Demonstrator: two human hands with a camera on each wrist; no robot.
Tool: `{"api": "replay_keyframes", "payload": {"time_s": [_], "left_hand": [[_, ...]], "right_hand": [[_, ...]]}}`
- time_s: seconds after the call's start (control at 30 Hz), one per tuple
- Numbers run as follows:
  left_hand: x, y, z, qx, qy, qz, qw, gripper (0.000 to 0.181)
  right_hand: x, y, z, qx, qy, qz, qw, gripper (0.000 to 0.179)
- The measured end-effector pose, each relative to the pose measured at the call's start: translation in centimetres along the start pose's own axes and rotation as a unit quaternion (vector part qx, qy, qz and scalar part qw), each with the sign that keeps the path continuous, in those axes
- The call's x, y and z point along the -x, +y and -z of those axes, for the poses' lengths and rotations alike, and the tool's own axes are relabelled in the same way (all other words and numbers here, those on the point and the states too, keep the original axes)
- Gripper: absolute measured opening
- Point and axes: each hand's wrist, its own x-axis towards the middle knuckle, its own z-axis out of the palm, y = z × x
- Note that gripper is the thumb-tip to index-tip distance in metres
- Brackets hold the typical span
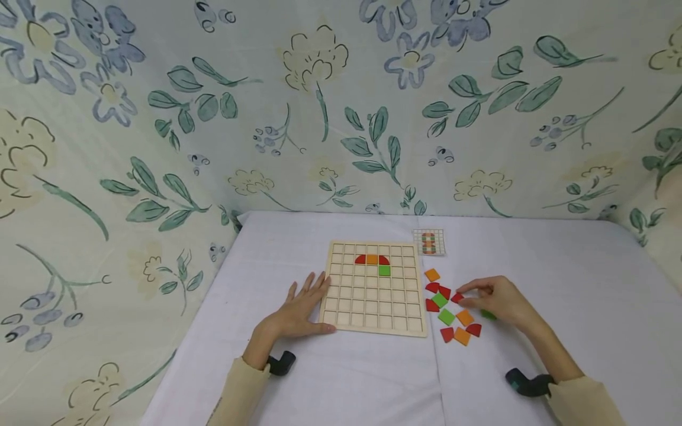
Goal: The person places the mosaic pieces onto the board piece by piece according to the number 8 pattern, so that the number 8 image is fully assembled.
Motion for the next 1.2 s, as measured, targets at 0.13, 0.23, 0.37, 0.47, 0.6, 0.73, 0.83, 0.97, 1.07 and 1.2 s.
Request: {"api": "replay_keyframes", "payload": {"time_s": [0.13,0.23,0.37,0.47,0.6,0.73,0.83,0.97,1.07,1.2], "left_hand": [[0.0,-0.1,-0.1,0.000,0.002,0.004,1.0000,0.111],[0.0,-0.1,-0.2,-0.001,0.000,0.008,1.0000,0.111],[0.0,0.0,-0.1,-0.003,-0.003,0.009,0.9999,0.111],[0.0,0.1,-0.1,0.000,-0.001,0.008,1.0000,0.112],[0.0,-0.1,-0.1,-0.002,-0.003,0.011,0.9999,0.112],[0.0,-0.1,-0.1,-0.006,-0.006,0.011,0.9999,0.112],[0.1,0.0,0.0,-0.004,-0.003,0.010,0.9999,0.111],[0.1,0.0,0.0,0.001,0.002,0.005,1.0000,0.111],[0.1,0.0,0.0,0.000,0.001,0.004,1.0000,0.111],[0.1,0.0,-0.1,0.000,0.000,0.003,1.0000,0.111]], "right_hand": [[-0.3,-0.3,0.0,0.011,0.008,0.010,0.9999,0.032],[-0.5,-0.6,-0.2,0.024,0.019,0.012,0.9995,0.036],[-0.6,-1.1,-0.6,0.042,0.031,0.012,0.9985,0.036],[-0.7,-1.2,-0.7,0.047,0.027,0.015,0.9984,0.032],[-0.6,-1.1,-0.7,0.044,0.018,0.015,0.9987,0.034],[-0.4,-0.9,-0.8,0.051,0.038,0.006,0.9980,0.042],[-0.1,-0.8,-0.9,0.055,0.060,0.008,0.9967,0.043],[0.1,-0.7,-1.1,0.056,0.083,0.005,0.9950,0.042],[0.3,-0.7,-1.2,0.058,0.093,-0.004,0.9940,0.042],[0.3,-0.7,-1.3,0.057,0.096,-0.011,0.9937,0.042]]}}
